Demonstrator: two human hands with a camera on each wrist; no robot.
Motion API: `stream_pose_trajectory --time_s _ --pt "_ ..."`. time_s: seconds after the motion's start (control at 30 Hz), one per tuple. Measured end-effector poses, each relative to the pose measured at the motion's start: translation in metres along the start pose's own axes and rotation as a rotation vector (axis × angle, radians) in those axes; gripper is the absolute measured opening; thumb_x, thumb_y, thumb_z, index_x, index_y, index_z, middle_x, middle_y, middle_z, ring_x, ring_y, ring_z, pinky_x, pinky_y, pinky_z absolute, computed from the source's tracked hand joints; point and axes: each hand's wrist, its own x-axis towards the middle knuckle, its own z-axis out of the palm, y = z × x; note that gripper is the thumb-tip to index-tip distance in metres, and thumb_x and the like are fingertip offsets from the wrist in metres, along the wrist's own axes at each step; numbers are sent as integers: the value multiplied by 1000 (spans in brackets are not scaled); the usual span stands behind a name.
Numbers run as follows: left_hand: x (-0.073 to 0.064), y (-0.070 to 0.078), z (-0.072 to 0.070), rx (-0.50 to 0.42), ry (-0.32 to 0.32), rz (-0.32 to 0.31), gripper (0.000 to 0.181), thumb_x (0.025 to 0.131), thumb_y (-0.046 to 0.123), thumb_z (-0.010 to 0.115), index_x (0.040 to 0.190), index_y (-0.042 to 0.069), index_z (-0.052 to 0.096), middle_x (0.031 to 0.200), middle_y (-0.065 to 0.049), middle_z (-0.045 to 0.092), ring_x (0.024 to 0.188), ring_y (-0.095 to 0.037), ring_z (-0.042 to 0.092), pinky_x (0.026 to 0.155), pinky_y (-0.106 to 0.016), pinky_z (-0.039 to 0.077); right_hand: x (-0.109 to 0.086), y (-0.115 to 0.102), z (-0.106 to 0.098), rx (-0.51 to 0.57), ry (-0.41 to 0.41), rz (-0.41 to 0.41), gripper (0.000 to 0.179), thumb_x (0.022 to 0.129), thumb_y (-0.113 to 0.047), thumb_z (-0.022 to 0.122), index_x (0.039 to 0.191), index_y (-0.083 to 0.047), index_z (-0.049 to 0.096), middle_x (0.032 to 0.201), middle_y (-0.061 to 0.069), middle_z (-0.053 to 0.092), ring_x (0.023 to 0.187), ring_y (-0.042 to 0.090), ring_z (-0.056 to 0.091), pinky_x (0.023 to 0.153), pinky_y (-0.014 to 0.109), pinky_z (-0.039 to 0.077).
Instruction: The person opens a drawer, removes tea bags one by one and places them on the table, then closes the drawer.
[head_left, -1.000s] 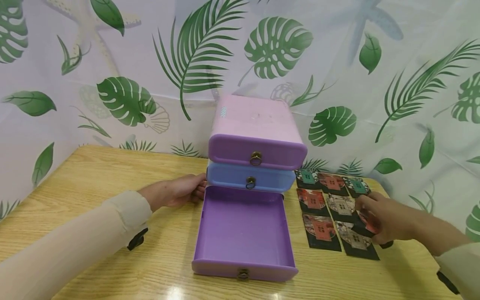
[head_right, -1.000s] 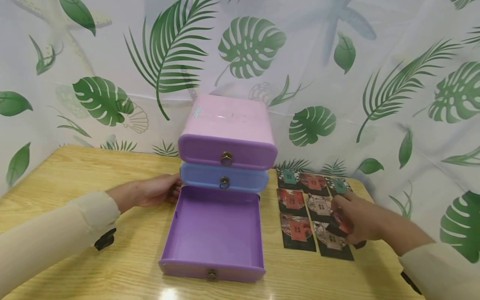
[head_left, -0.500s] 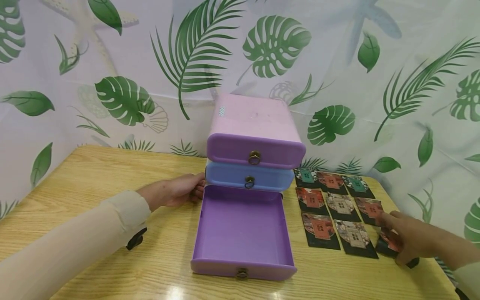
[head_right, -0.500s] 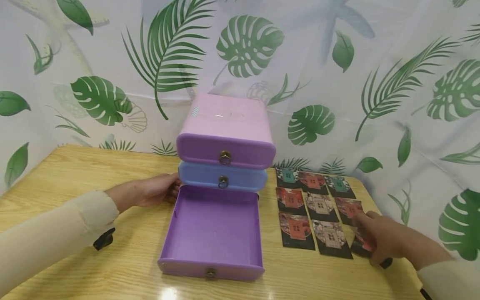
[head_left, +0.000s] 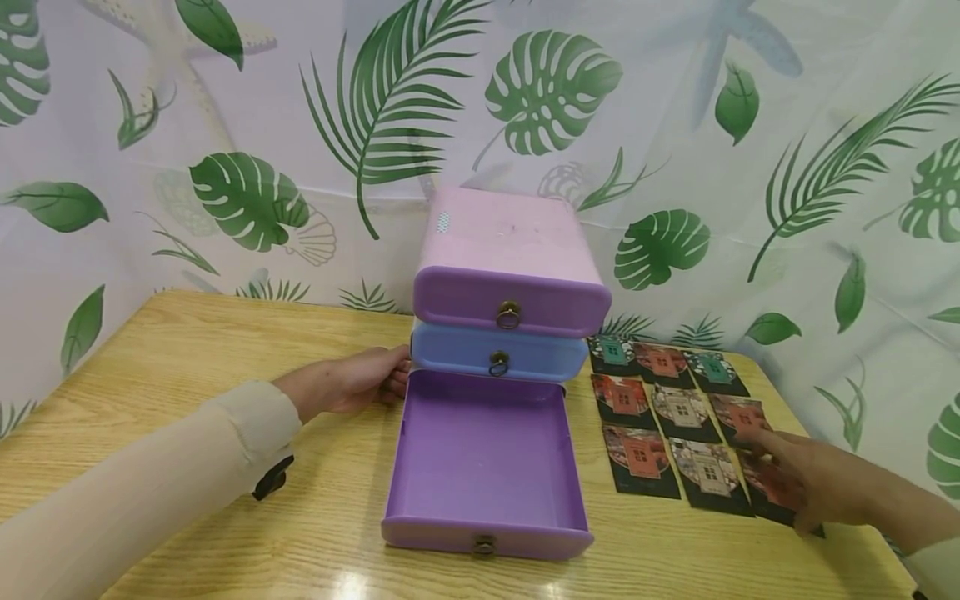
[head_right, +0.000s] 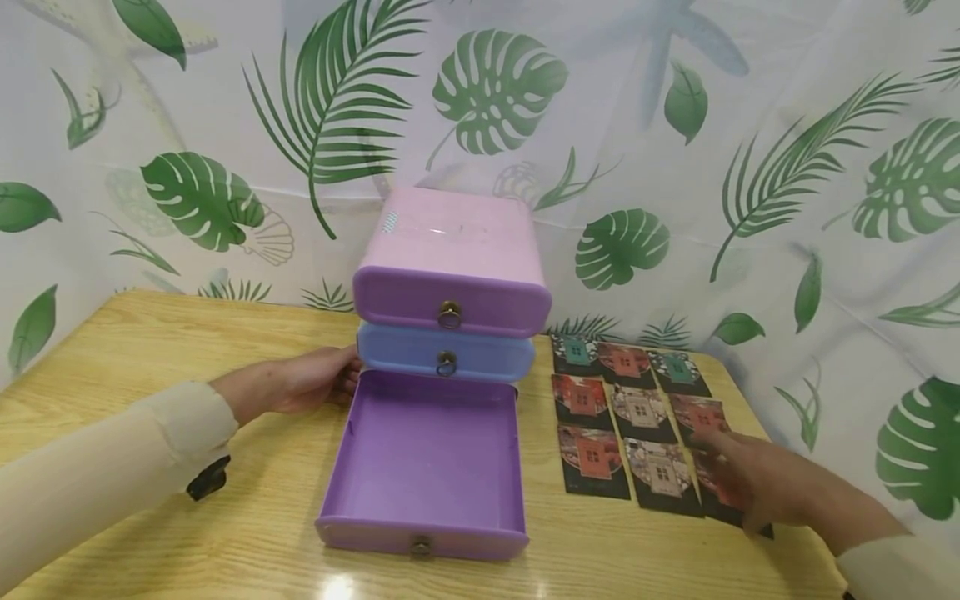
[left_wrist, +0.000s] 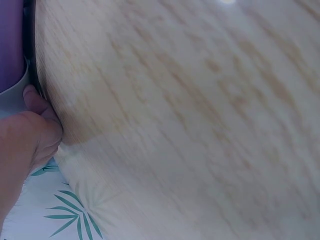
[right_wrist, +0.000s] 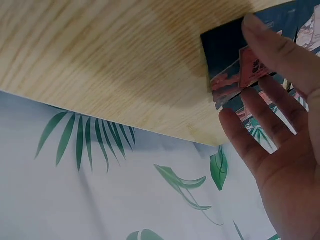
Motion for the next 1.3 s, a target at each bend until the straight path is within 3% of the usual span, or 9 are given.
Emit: stream_pose_trajectory --time_s 0.2,0.3,0.43,0.53,0.7,1.0,1.1,1.23,1.3 --pt "1 -1 -1 -14 -1 -2 39 106 30 32 74 16 47 71 6 45 75 -10 51 75 -25 40 3 -3 0 -40 26 -44 96 54 7 89 136 -5 40 125 24 58 80 0 51 54 20 41" --pt "2 -1 0 -12 3 -7 40 107 32 32 73 16 47 71 5 44 75 -10 50 75 -25 40 4 -3 1 -59 82 -137 87 57 16 81 133 -4 43 118 20 59 75 -2 45 52 20 40" --pt "2 -1 -1 -7 -1 -1 42 107 34 32 73 16 47 70 6 44 74 -10 50 74 -25 38 6 -3 -1 -221 259 -267 67 65 6 85 123 -5 53 109 13 60 80 -3 47 55 20 45" --pt "2 0 -2 -2 -5 1 43 108 35 31 73 16 48 70 6 45 75 -10 51 74 -25 39 10 -14 -8 -296 302 -215 50 72 -6 86 114 -8 60 110 13 61 84 5 58 58 24 49" --pt "0 0 -2 1 -11 -1 45 109 36 29 74 16 49 71 6 46 75 -9 52 75 -25 39 23 -58 -21 -327 303 -126 25 82 -9 80 102 -14 65 105 4 63 81 11 63 61 26 50" --pt "1 0 -1 -10 -2 -8 42 107 35 32 73 16 47 70 6 45 75 -10 52 74 -24 39 48 -145 -16 -462 552 -324 29 71 -6 83 84 -22 62 75 -17 55 59 -8 43 49 18 39" --pt "1 0 0 -11 -4 -9 43 108 36 32 74 16 49 71 6 46 75 -10 52 74 -25 39 51 -173 -11 -457 628 -388 9 92 -21 69 85 -18 65 73 -15 57 57 -7 44 47 15 39" --pt "0 0 -1 -8 0 -6 44 108 36 32 75 16 52 71 6 48 75 -9 53 75 -25 40 55 -209 -5 -450 723 -484 50 106 -39 29 85 -16 67 74 -12 61 59 -4 51 48 16 44" --pt "-1 0 -1 -6 1 -4 44 108 36 32 75 16 51 72 6 49 75 -9 53 75 -24 40 56 -225 -2 -443 757 -524 51 106 -37 27 84 -16 68 74 -11 63 59 -3 54 49 17 46"
